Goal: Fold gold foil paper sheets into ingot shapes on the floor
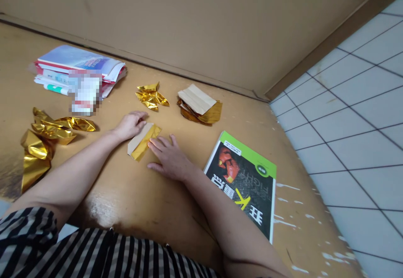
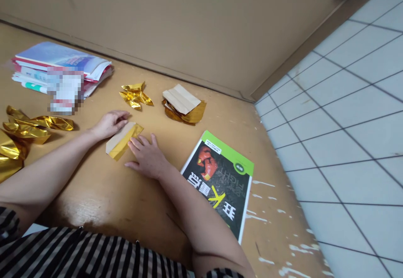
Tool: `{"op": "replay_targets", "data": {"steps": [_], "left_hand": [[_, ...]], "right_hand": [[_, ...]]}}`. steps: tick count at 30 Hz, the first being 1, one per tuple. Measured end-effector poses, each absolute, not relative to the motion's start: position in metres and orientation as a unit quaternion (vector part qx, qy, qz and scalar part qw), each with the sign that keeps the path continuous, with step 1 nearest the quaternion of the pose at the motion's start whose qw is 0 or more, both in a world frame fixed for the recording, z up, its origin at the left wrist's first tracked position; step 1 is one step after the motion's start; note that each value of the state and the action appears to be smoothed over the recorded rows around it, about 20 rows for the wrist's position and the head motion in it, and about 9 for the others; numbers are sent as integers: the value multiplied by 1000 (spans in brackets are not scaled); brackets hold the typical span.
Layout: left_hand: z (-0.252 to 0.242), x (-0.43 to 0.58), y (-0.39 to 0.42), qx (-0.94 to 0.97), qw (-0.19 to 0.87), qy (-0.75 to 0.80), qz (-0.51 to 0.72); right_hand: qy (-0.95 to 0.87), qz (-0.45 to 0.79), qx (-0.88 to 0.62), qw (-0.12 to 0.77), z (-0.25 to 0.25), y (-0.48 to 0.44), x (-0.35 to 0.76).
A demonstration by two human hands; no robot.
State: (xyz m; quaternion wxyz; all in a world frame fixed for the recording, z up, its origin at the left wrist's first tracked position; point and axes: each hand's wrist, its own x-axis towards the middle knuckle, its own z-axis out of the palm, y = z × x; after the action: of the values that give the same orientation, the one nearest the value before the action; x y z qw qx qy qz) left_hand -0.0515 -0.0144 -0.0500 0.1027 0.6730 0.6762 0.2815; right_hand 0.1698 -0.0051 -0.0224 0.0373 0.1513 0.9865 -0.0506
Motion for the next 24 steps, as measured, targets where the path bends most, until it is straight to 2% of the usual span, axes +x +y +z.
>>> {"op": "replay_targets", "data": {"steps": [7,18,24], "left_hand": [[-42,-40,-19,695,129,658,259],[-40,-30,-23,775,43,592,219],[-42,-8,-28,834,16,525,170]], "right_hand": [[980,-23,197,31,-26,-5,167],[941,58,334,16,-30,3,168],[936,66,345,15,-33,6,169]]}}
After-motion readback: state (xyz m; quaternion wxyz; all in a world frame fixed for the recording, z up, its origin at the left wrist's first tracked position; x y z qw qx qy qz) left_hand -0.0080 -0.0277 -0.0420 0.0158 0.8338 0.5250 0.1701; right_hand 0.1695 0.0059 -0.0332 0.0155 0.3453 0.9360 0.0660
